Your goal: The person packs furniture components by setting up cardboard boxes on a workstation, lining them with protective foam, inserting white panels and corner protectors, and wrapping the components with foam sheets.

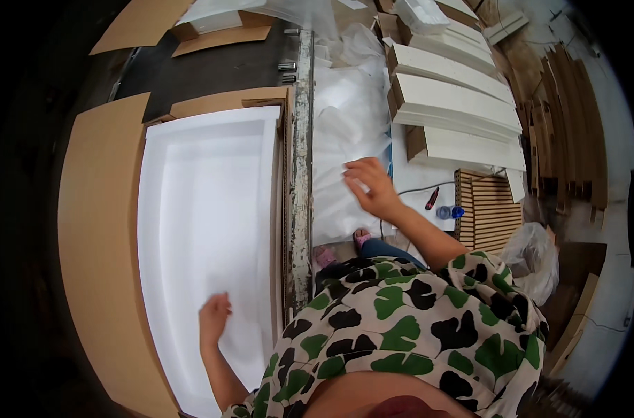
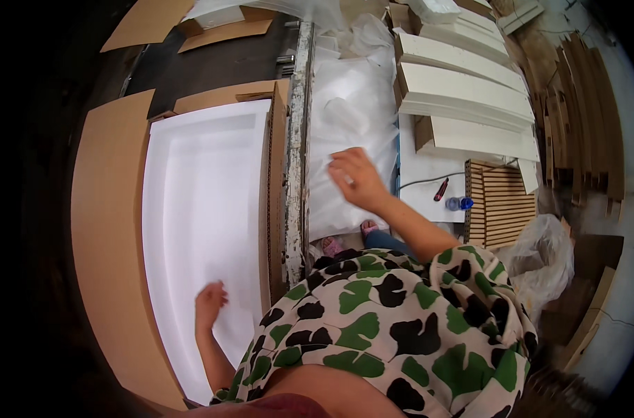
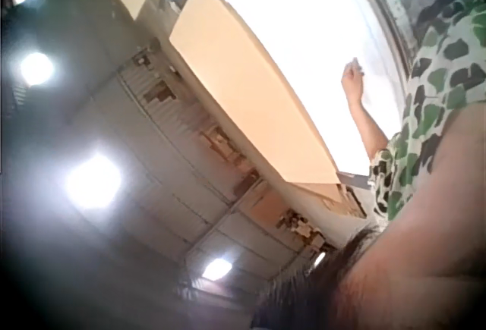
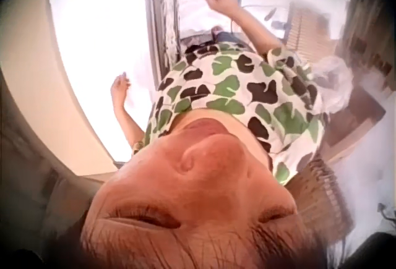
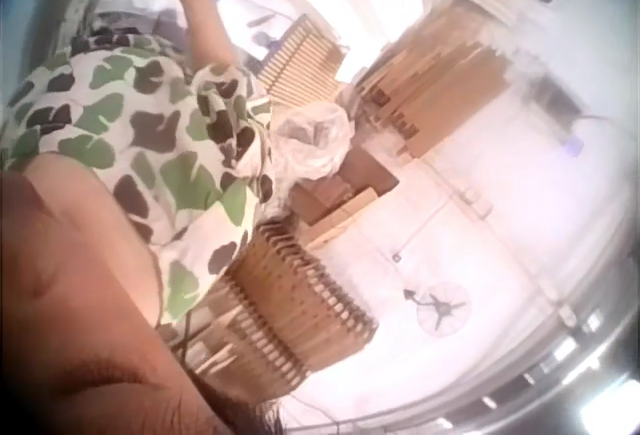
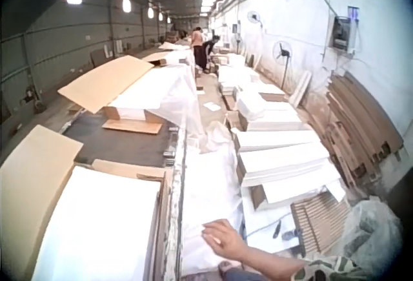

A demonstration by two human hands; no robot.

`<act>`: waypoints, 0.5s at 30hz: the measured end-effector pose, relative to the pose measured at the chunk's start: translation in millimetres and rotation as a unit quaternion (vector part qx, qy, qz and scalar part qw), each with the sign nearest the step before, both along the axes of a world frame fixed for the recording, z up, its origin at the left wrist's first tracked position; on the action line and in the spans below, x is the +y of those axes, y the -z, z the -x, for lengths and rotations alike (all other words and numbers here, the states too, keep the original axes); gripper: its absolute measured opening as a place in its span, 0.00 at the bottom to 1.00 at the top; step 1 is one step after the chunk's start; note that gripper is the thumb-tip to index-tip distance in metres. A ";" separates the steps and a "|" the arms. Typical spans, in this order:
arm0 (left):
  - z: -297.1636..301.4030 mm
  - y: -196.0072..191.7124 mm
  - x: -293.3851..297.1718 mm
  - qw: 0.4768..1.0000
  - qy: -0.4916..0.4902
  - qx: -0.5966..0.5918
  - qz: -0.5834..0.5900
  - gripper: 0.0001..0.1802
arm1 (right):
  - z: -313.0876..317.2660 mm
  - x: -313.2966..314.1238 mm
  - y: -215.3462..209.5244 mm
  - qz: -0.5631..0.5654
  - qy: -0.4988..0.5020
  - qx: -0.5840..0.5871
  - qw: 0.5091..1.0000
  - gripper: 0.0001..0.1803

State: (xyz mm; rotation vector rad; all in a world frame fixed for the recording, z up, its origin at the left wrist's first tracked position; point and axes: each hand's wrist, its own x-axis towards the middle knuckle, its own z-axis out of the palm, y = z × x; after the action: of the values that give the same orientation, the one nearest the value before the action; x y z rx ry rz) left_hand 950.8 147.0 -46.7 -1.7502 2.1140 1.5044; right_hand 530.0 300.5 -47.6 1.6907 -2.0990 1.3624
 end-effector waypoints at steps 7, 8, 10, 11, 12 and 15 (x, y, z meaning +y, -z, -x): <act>145.3 -64.8 -50.8 0.979 0.024 0.150 0.135 0.09 | 89.0 121.4 86.8 -0.333 0.129 -0.071 0.931 0.12; 163.7 -72.3 -53.9 0.966 0.081 0.170 0.178 0.09 | 98.8 127.8 95.4 -0.329 0.129 -0.074 0.933 0.12; 210.2 -89.8 -56.2 0.930 0.182 0.203 0.245 0.06 | 122.0 141.5 112.3 -0.409 0.173 -0.156 0.883 0.16; 235.9 -95.3 -57.0 0.929 0.189 0.206 0.244 0.06 | 135.6 152.0 124.1 -0.407 0.181 -0.157 0.882 0.16; 257.2 -107.5 -55.8 0.906 0.241 0.214 0.273 0.06 | 151.3 155.5 139.0 -0.405 0.178 -0.162 0.882 0.16; 325.4 -126.0 -49.4 0.855 0.318 0.227 0.340 0.06 | 206.0 155.6 181.3 -0.422 0.181 -0.157 0.874 0.17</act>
State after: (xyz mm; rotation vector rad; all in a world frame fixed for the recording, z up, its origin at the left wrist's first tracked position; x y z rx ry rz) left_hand 625.4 97.6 79.4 -0.5586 3.2927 1.0940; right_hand 324.1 456.1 -228.9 1.1614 -3.3079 0.6467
